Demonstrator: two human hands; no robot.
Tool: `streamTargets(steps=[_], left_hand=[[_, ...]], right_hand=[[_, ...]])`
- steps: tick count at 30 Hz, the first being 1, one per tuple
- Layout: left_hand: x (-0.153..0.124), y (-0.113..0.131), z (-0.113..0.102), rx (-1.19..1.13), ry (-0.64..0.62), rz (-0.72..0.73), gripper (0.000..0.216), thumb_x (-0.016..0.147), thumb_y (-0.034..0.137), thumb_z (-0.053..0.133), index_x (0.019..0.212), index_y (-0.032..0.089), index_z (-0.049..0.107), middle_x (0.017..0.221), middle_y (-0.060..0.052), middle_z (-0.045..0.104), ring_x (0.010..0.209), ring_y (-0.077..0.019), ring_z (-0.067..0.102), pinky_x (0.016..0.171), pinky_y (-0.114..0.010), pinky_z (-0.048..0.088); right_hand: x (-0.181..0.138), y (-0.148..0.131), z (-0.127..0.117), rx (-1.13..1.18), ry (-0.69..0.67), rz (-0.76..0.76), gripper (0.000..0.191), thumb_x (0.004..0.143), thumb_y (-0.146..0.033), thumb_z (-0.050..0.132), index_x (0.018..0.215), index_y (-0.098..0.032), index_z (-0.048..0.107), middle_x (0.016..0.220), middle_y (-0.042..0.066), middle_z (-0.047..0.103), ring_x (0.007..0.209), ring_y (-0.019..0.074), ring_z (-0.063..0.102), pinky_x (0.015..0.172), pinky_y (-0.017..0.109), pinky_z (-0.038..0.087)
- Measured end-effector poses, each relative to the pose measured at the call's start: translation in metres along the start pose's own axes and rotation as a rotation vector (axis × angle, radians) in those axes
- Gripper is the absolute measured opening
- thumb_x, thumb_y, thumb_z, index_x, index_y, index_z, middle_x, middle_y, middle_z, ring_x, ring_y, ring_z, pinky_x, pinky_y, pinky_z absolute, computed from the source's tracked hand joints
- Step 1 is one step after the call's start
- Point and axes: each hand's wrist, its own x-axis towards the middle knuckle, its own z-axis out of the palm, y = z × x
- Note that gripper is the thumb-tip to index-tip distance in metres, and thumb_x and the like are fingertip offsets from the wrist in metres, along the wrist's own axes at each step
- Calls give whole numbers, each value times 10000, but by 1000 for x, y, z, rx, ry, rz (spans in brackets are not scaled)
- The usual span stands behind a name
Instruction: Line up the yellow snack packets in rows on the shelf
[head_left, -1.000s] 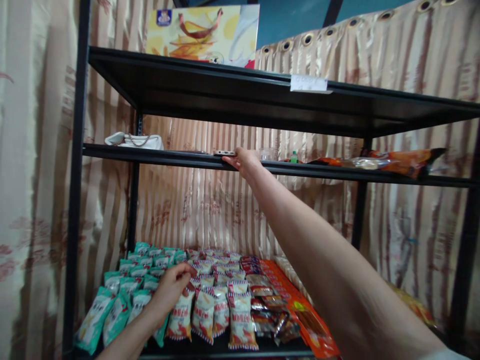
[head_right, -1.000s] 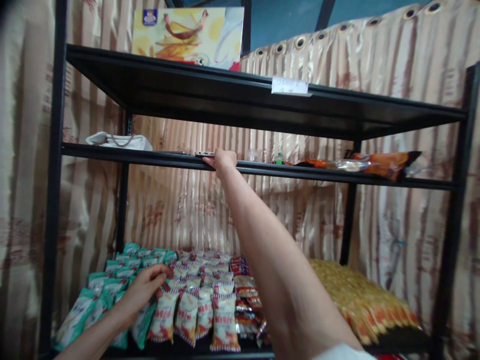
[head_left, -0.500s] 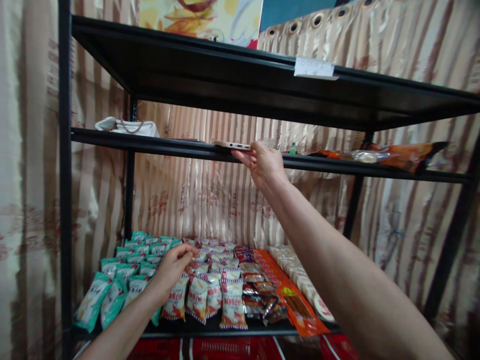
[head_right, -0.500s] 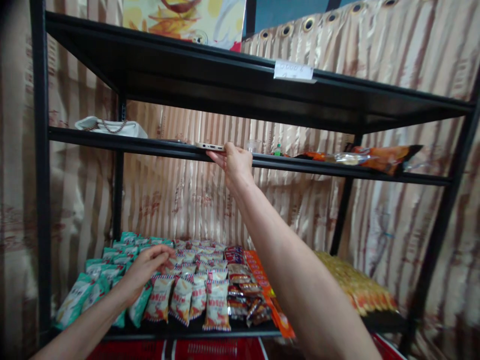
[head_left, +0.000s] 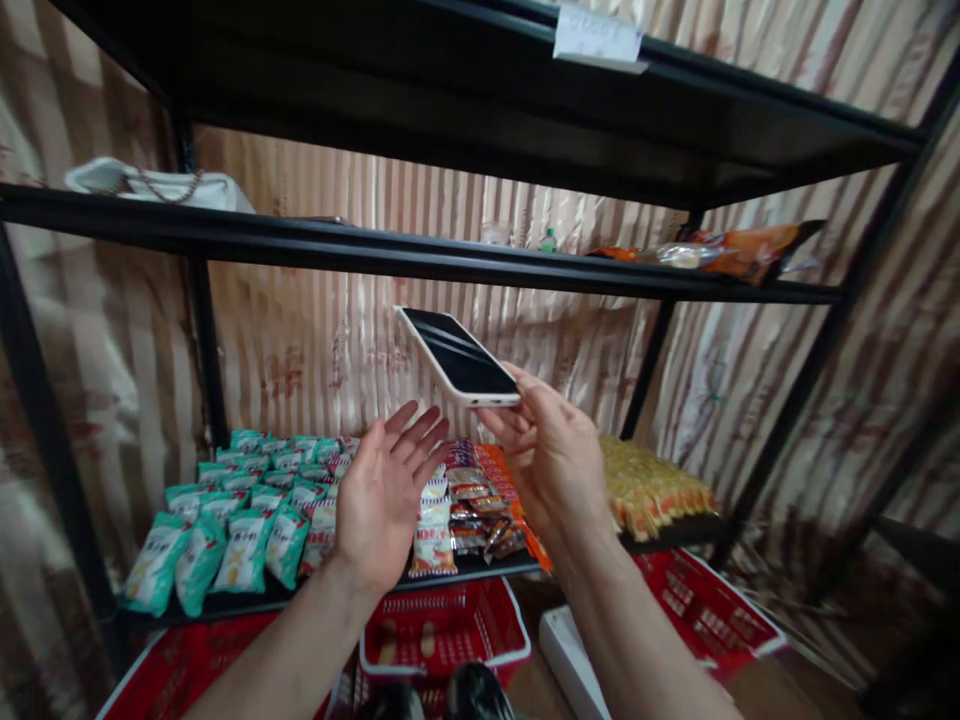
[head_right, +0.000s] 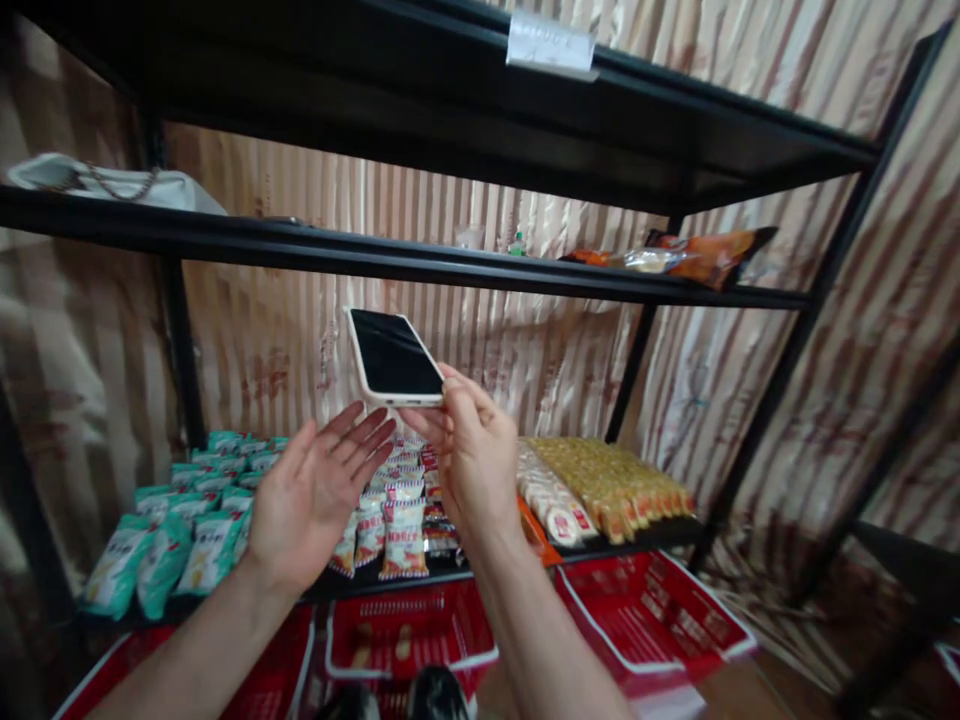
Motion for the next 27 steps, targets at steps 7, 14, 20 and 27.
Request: streamTargets(steps=[7,14,20,27], left_hand=[[-26,-34,-24,-95,168,-148,393,896,456,383,1063,186,615,950,-45,692,840,-191,652,756,-345,513],[-67,-46,-84,-81,214,-421,546,873,548,350,1177,164,590,1032,-110,689,882,-247,657,557,-284,499],[-91,-39,-116,-143,283,-414,572,875,548,308,1237,184,560,1129,-108,659,1060,-277,597,813,-405,509],[-112,-43,-130,-375,261,-316,522,898,525,312,1135,195,640,1100,-115,675,1047,-255,614,992,-470,400]], right_hand=[[-87,76,-46,-175,62,194,387,774,-398,630,1096,-183,627,950,47,704,742,158,675,638,289,592],[-162,121,-69,-402,-11,224,384,855,-394,524,1193,-212,539,872,44,696,742,158,666,624,249,553],[-173,114,-74,-583,-362,240,333,887,-278,491,1217,-236,515,678,-15,662,544,124,622,528,223,505],[-165,110,-72,-839,-247,-81,292,888,-213,463,1140,-237,609,984,68,649,878,183,613,762,323,502]])
